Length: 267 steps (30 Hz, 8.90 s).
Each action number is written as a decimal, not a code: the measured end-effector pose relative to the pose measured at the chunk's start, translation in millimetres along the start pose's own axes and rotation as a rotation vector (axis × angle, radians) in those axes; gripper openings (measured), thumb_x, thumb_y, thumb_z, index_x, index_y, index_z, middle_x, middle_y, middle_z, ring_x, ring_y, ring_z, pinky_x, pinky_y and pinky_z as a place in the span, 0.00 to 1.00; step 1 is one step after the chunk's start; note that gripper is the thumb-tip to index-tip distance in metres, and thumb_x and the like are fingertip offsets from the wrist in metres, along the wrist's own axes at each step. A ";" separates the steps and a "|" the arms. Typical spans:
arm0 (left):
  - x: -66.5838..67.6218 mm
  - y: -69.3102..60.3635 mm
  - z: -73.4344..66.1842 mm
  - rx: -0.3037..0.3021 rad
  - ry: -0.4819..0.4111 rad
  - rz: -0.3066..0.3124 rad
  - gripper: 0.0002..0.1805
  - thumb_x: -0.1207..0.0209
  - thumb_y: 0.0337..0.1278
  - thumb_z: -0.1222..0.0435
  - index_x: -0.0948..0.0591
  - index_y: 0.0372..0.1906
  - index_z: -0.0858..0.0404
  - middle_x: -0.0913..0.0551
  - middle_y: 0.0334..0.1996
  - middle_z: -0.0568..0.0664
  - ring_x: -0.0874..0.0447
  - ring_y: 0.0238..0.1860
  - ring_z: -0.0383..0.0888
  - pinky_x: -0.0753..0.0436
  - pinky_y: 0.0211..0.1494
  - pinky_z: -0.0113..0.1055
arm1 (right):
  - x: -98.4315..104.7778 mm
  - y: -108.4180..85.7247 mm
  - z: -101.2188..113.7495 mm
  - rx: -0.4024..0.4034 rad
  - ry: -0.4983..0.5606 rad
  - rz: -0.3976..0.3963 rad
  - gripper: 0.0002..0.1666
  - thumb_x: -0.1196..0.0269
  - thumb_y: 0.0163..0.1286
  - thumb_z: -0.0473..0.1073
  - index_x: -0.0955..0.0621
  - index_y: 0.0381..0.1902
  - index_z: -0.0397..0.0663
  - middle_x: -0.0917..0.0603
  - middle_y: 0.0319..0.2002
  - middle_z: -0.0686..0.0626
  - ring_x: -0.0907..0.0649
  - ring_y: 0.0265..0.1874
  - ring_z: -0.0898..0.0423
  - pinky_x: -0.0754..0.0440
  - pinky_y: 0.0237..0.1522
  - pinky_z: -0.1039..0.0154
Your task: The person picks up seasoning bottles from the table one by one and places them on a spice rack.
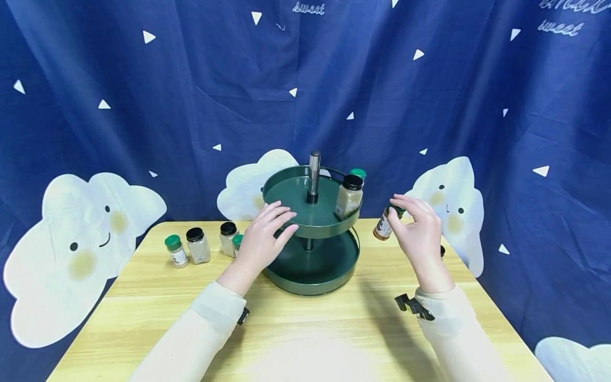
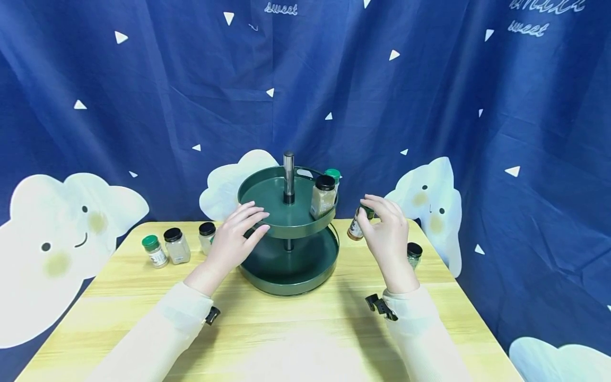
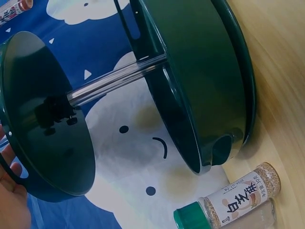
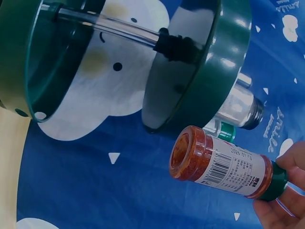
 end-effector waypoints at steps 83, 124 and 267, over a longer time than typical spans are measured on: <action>-0.4 -2.6 -5.9 0.041 0.029 -0.008 0.19 0.37 0.66 0.53 0.15 0.57 0.56 0.17 0.57 0.51 0.30 0.70 0.49 0.41 0.78 0.45 | -33.4 42.8 69.6 0.119 0.263 -0.042 0.11 0.31 0.61 0.32 0.11 0.42 0.40 0.11 0.46 0.46 0.15 0.49 0.47 0.19 0.55 0.52; -1.7 -1.9 -4.5 0.038 0.022 -0.013 0.19 0.37 0.66 0.53 0.15 0.56 0.57 0.17 0.57 0.52 0.30 0.70 0.50 0.39 0.77 0.47 | -67.4 25.4 62.5 0.137 0.235 0.065 0.11 0.30 0.61 0.32 0.11 0.43 0.40 0.12 0.48 0.46 0.16 0.52 0.48 0.20 0.58 0.52; -2.9 -3.1 -7.2 0.036 0.037 -0.022 0.19 0.37 0.66 0.53 0.15 0.57 0.56 0.17 0.57 0.51 0.31 0.71 0.50 0.39 0.77 0.47 | -11.9 -39.9 -27.5 -0.154 0.042 0.044 0.06 0.29 0.61 0.33 0.10 0.38 0.41 0.11 0.44 0.46 0.15 0.49 0.45 0.23 0.55 0.61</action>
Point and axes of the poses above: each hand's wrist, its own y-axis towards the middle knuckle, its own x-axis out of the back of the hand, z = x × y, the point moved 5 cm from there along y, towards the middle knuckle
